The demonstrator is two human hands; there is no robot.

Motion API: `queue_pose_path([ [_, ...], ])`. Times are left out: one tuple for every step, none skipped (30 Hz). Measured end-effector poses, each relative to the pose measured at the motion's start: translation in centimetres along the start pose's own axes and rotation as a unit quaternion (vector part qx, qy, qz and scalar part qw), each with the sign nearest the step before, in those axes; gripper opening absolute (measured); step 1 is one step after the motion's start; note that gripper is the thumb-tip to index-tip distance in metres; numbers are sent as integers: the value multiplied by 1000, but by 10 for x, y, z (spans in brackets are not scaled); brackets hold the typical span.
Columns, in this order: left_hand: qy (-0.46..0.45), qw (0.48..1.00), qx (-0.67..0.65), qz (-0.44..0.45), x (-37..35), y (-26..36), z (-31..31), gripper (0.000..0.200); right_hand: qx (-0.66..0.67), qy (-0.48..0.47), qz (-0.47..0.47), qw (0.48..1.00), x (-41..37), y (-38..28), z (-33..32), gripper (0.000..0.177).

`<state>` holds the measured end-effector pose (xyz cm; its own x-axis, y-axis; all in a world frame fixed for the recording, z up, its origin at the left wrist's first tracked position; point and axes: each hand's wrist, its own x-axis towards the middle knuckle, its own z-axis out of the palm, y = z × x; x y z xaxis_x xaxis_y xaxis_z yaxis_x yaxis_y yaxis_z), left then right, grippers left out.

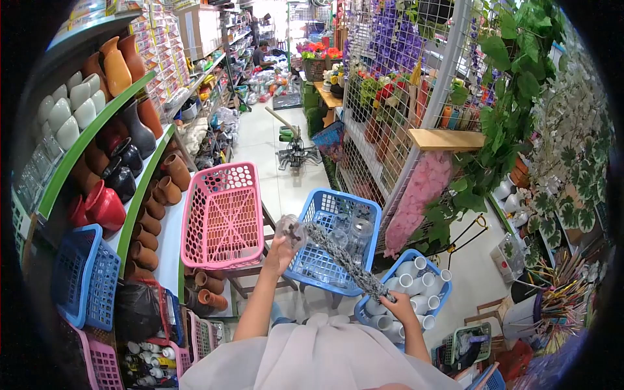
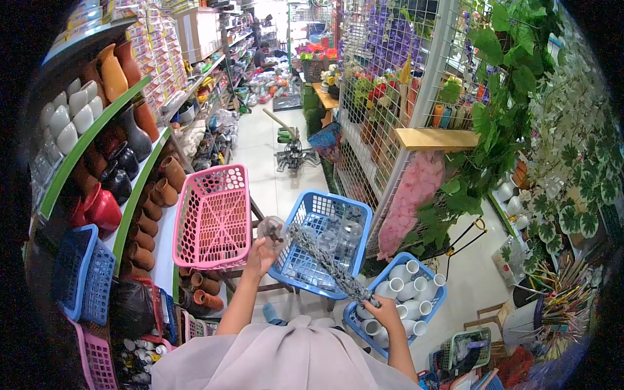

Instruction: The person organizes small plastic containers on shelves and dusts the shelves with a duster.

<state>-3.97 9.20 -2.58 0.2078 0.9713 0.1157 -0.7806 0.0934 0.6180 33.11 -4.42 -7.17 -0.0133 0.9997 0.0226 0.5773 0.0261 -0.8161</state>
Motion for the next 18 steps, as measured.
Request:
queue_pose_path([
  [30, 998, -52, 37, 2, -2, -1, 73, 5, -4, -8, 1000, -1, -1, 1, 27],
  [59, 990, -103, 73, 4, -3, -2, 69, 9, -7, -16, 1000, -2, -2, 2, 27],
  [80, 986, -133, 64, 12, -7, -19, 58, 9, -7, -16, 1000, -3, -4, 3, 27],
  [80, 986, -134, 64, 16, -9, -28, 58, -5, -25, 7, 1000, -4, -6, 3, 29],
  [79, 986, -132, 63, 19, -11, -37, 56, -19, -44, 30, 998, -6, -8, 3, 30],
  [79, 986, -131, 62, 21, -13, -42, 54, -20, -45, 31, 998, -7, -14, 4, 30],
  [97, 985, -118, 75, 22, -15, -45, 51, -1, -41, 26, 999, -8, -21, 4, 31],
  [98, 985, -118, 75, 24, -19, -51, 51, 18, -36, 22, 999, -8, -25, 5, 31],
  [110, 986, -100, 77, 26, -22, -57, 55, 17, -37, 22, 999, -8, -24, 6, 31],
  [122, 986, -82, 79, 27, -24, -62, 62, 13, -24, 14, 1000, -7, -20, 9, 31],
  [123, 986, -81, 79, 27, -30, -67, 62, 9, -10, 6, 1000, -6, -16, 13, 31],
  [140, 982, -101, 75, 22, -28, -48, 62, 9, -10, 6, 1000, -4, -12, 18, 31],
  [157, 978, -120, 70, 21, -28, -39, 63, 12, 19, 0, 1000, -2, -9, 23, 31],
  [156, 978, -121, 69, 20, -27, -35, 63, 15, 49, -7, 999, -1, -6, 26, 31],
  [160, 979, -121, 29, 20, -29, -40, 62, 14, 49, -6, 999, 0, -11, 26, 31],
  [164, 979, -120, -11, 19, -30, -41, 61, -2, 32, -17, 999, 1, -17, 24, 32],
  [164, 979, -119, -12, 18, -31, -48, 61, -18, 15, -27, 999, 3, -22, 23, 33],
  [139, 985, -93, -33, 19, -32, -53, 61, -18, 16, -26, 999, 5, -24, 24, 33],
])
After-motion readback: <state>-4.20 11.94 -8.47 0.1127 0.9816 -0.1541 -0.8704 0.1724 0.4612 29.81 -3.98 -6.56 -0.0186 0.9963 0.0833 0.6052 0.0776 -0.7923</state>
